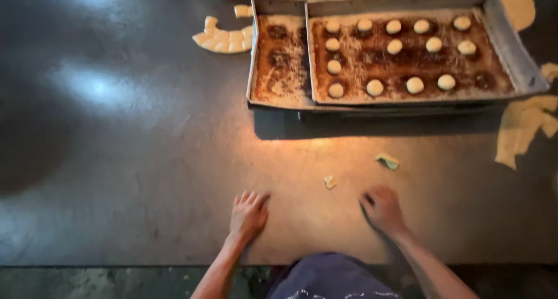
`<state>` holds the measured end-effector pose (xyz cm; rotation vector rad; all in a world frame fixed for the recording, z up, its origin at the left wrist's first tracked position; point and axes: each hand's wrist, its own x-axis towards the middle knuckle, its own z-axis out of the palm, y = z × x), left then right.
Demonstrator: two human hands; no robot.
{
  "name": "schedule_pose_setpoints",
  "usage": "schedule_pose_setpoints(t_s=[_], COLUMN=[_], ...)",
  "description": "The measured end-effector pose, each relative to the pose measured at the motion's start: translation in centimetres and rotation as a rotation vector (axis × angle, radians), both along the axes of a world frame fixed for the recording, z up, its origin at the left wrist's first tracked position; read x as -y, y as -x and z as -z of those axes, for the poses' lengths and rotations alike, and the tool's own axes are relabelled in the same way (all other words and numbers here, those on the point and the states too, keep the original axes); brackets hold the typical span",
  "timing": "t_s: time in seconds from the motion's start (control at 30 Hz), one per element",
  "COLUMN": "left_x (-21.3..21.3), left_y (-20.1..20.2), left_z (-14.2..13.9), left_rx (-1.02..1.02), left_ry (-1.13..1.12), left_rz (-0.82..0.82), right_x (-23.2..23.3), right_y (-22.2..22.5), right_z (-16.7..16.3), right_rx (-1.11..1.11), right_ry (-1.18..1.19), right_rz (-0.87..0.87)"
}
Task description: The person tears small pieces from a sheet of dough on a metal worktable, rolls each piece between their palms into a round ball, and places the shaped dough balls onto a baking tray that already holds rows of similar dough balls.
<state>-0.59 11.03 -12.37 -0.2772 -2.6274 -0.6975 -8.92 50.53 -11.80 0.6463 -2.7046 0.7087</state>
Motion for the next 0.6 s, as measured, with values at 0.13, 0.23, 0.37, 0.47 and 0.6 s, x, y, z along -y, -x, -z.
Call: schedule_pose_setpoints(t_s=[0.13,0.23,0.37,0.47,0.6], left_x=[-6.3,-5.0,0.8,0.2,-3.2], left_y=[0.2,-3.9,-4.8,-2.4,-2.1], left_z=[1.1,-0.3,-2.0,-1.5,-1.4], left_rx=[0.075,0.064,0.081,0.047,0.129], left_ry=[-0.251,-0.277,0.057,0.092,0.005], left_rz=[-0.057,0.133,0.124,-0.004,-0.03], right_x=[4.5,2.5,-1.3,-0.2,2.0], right_y=[-2.2,-6.5,-6.3,-4.5,-5.6], right_z=[1.1,0.3,-1.1,-0.2,-0.6], right_rx=[0.053,0.041,0.113,-0.032,0.081], right_ry=[0.074,0.221,-0.067,0.007,0.018], right_rz=[0.004,-0.185,-0.134,-0.002,-0.055])
